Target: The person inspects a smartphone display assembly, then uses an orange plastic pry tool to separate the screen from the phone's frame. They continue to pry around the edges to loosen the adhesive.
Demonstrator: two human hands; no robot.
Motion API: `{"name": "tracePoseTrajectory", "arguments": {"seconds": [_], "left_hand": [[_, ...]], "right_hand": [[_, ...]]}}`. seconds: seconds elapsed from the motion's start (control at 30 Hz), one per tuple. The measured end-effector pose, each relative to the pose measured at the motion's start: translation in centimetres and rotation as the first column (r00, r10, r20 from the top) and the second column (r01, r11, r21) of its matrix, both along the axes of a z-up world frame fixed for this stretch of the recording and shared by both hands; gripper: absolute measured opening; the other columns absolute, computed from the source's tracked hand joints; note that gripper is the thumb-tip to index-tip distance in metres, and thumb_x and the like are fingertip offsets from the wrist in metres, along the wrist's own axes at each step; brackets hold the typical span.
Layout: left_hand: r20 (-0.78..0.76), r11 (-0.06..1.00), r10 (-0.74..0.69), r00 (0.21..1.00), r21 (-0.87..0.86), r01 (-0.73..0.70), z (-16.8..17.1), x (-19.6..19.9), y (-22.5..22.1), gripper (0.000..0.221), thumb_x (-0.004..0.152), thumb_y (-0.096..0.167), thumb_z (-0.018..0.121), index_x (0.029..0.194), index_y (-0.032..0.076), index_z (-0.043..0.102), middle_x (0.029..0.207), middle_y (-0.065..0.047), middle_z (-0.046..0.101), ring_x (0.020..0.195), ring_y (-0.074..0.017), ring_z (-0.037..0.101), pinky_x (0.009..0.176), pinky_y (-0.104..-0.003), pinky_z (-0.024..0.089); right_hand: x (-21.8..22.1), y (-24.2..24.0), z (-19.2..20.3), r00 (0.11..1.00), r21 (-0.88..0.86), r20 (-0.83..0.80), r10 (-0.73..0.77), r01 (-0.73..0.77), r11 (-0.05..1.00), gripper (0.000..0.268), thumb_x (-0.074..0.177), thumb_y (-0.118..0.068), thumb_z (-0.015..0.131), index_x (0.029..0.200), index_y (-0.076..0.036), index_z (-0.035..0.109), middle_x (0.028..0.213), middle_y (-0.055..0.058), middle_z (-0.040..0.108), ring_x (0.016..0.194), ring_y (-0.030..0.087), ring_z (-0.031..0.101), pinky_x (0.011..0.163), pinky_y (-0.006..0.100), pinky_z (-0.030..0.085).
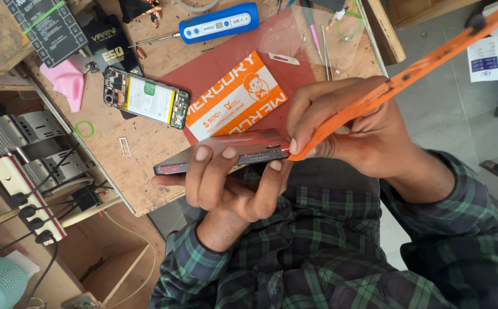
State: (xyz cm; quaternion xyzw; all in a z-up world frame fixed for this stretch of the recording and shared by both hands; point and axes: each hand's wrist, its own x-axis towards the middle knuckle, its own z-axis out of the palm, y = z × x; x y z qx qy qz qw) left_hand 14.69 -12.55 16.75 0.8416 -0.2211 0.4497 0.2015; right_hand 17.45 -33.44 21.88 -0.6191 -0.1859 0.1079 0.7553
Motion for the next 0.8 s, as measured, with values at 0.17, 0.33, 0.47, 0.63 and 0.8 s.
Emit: {"name": "tracePoseTrajectory", "arguments": {"seconds": [0.17, 0.33, 0.47, 0.63, 0.8], "left_hand": [[-0.066, 1.000, -0.008, 0.998, 0.022, 0.009, 0.4, -0.4, 0.1, 0.041, 0.092, 0.038, 0.092, 0.111, 0.039, 0.056, 0.117, -0.007, 0.047, 0.126, -0.0304, 0.043, 0.124, -0.063, -0.004], [-0.124, 1.000, 0.001, 0.992, 0.027, 0.003, 1.1, -0.8, 0.1, 0.041, 0.092, 0.036, 0.091, 0.113, 0.039, 0.056, 0.119, -0.010, 0.046, 0.125, -0.0325, 0.042, 0.123, -0.062, 0.000], [-0.194, 0.998, 0.019, 0.981, 0.059, -0.008, 1.7, -1.0, 0.1, 0.040, 0.094, 0.030, 0.088, 0.114, 0.037, 0.055, 0.122, -0.012, 0.044, 0.126, -0.0342, 0.042, 0.124, -0.064, 0.001], [-0.167, 0.998, 0.060, 0.984, 0.016, -0.058, 1.3, -1.0, -0.7, 0.045, 0.090, 0.028, 0.092, 0.111, 0.036, 0.053, 0.121, -0.011, 0.045, 0.126, -0.0336, 0.042, 0.124, -0.064, 0.000], [-0.201, 0.999, 0.033, 0.979, 0.024, -0.029, 1.5, -1.4, -0.3, 0.050, 0.089, 0.029, 0.096, 0.111, 0.034, 0.052, 0.122, -0.011, 0.043, 0.127, -0.0345, 0.039, 0.122, -0.065, -0.003]], "right_hand": [[0.0, -0.1, -0.1, 1.000, -0.022, 0.021, -0.011, 0.011, 1.000, 0.008, 0.093, -0.006, 0.080, 0.096, -0.004, 0.073, 0.091, 0.006, 0.070, 0.077, 0.010, 0.068, 0.068, 0.019, 0.054], [0.3, 0.0, 0.5, 0.990, -0.139, 0.136, -0.048, 0.067, 0.988, 0.009, 0.090, -0.006, 0.080, 0.096, -0.005, 0.072, 0.090, 0.008, 0.071, 0.078, 0.012, 0.070, 0.067, 0.019, 0.054], [0.3, -0.4, 1.6, 0.968, -0.291, 0.250, 0.035, 0.040, 0.956, 0.010, 0.087, -0.006, 0.076, 0.095, -0.003, 0.072, 0.092, 0.011, 0.071, 0.080, 0.016, 0.072, 0.068, 0.022, 0.056], [-1.2, 0.4, 1.3, 0.920, -0.242, 0.392, -0.006, 0.109, 0.964, 0.011, 0.087, -0.007, 0.077, 0.096, -0.003, 0.072, 0.093, 0.012, 0.070, 0.082, 0.018, 0.073, 0.070, 0.025, 0.058], [-1.7, 1.0, 0.3, 0.904, -0.151, 0.419, -0.087, 0.164, 0.975, 0.012, 0.087, -0.008, 0.077, 0.097, -0.003, 0.072, 0.094, 0.013, 0.070, 0.084, 0.020, 0.074, 0.073, 0.027, 0.060]]}}
